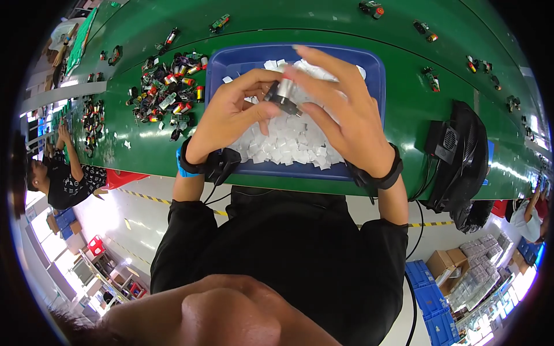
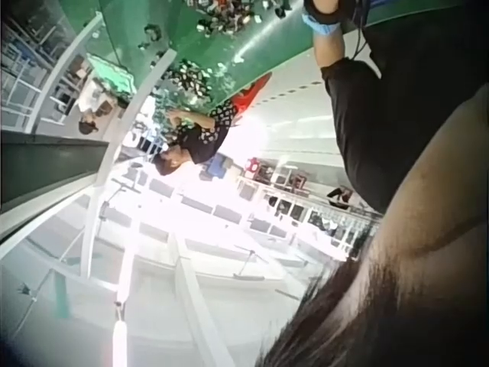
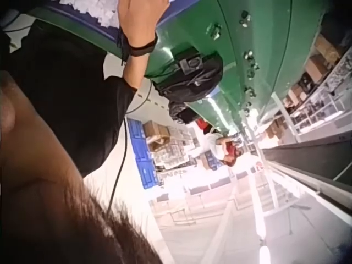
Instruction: The person picks up a circuit board and a battery, fits them together, and wraps a white adhesive strip around the components. After securing the assembly, the person places the completed unit onto the green conveyor belt and repeats the process.
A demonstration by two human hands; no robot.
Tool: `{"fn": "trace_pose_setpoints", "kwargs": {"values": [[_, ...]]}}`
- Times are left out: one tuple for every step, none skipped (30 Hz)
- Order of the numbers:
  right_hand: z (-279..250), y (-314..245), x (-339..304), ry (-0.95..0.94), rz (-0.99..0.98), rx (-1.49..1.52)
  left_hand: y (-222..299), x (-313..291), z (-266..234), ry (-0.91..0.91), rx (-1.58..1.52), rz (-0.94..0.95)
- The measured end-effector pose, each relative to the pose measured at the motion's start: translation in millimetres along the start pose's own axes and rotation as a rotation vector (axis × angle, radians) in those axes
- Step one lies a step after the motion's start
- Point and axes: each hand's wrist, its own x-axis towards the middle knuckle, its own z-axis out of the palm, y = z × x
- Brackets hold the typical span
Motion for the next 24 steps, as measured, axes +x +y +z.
{"fn": "trace_pose_setpoints", "kwargs": {"values": [[-1.9,4.1,4.4,-0.022,-0.239,-0.210,2.1,-0.4,-1.7,-0.026,0.106,0.009],[-3.5,6.5,5.7,-0.044,-0.477,-0.420,4.0,-0.4,-2.5,-0.053,0.211,0.019],[-4.3,8.2,3.6,-0.045,-0.475,-0.419,5.5,-0.4,-2.6,-0.053,0.210,0.017],[-4.8,10.6,0.2,-0.053,-0.483,-0.428,7.2,-0.7,-2.4,-0.049,0.235,0.003],[-4.9,12.9,-3.4,-0.060,-0.491,-0.436,8.9,-1.0,-2.1,-0.044,0.259,-0.010],[-4.6,14.5,-6.0,-0.068,-0.499,-0.445,10.3,-1.6,-1.6,-0.040,0.284,-0.024],[-4.1,15.6,-7.8,-0.069,-0.498,-0.443,11.5,-2.1,-0.1,-0.039,0.283,-0.026],[-3.6,16.7,-9.2,-0.045,-0.465,-0.419,12.6,-2.2,2.6,-0.014,0.244,-0.010],[-3.2,17.6,-10.4,-0.021,-0.432,-0.396,13.3,-2.1,5.3,0.011,0.204,0.007],[-3.0,18.1,-11.2,0.003,-0.399,-0.372,13.3,-1.8,6.8,0.036,0.165,0.024],[-2.8,17.7,-11.8,0.003,-0.399,-0.371,12.0,-1.6,7.3,0.036,0.165,0.023],[-2.4,16.8,-12.5,0.000,-0.358,-0.344,9.8,-1.6,7.8,0.023,0.104,0.032],[-1.8,15.6,-13.1,-0.002,-0.317,-0.315,7.9,-2.0,8.0,0.010,0.044,0.041],[-1.5,15.0,-13.4,-0.005,-0.275,-0.287,6.8,-2.2,8.1,-0.003,-0.016,0.049],[-1.6,14.9,-13.2,-0.005,-0.274,-0.286,6.3,-2.1,7.6,-0.002,-0.016,0.048],[-1.7,15.0,-12.7,-0.006,-0.276,-0.257,5.8,-1.7,6.2,-0.028,0.059,0.057],[-1.8,15.2,-12.2,-0.007,-0.277,-0.228,5.4,-1.4,4.8,-0.054,0.134,0.066],[-1.6,15.7,-11.9,-0.009,-0.279,-0.200,5.0,-1.2,4.1,-0.080,0.208,0.076],[-1.5,16.7,-12.0,-0.010,-0.277,-0.198,5.5,-1.0,4.0,-0.080,0.208,0.074],[-1.5,18.2,-12.6,-0.018,-0.309,-0.217,7.0,-0.5,4.1,-0.087,0.214,0.086],[-1.4,19.7,-13.4,-0.027,-0.341,-0.235,8.5,0.0,4.3,-0.094,0.221,0.098],[-0.9,20.6,-14.1,-0.036,-0.373,-0.253,8.9,0.3,4.4,-0.101,0.227,0.110],[0.9,20.1,-14.8,-0.037,-0.373,-0.249,6.9,0.6,4.3,-0.098,0.227,0.108],[3.7,18.3,-15.7,-0.040,-0.397,-0.271,2.7,1.9,4.1,-0.073,0.091,0.026]]}}
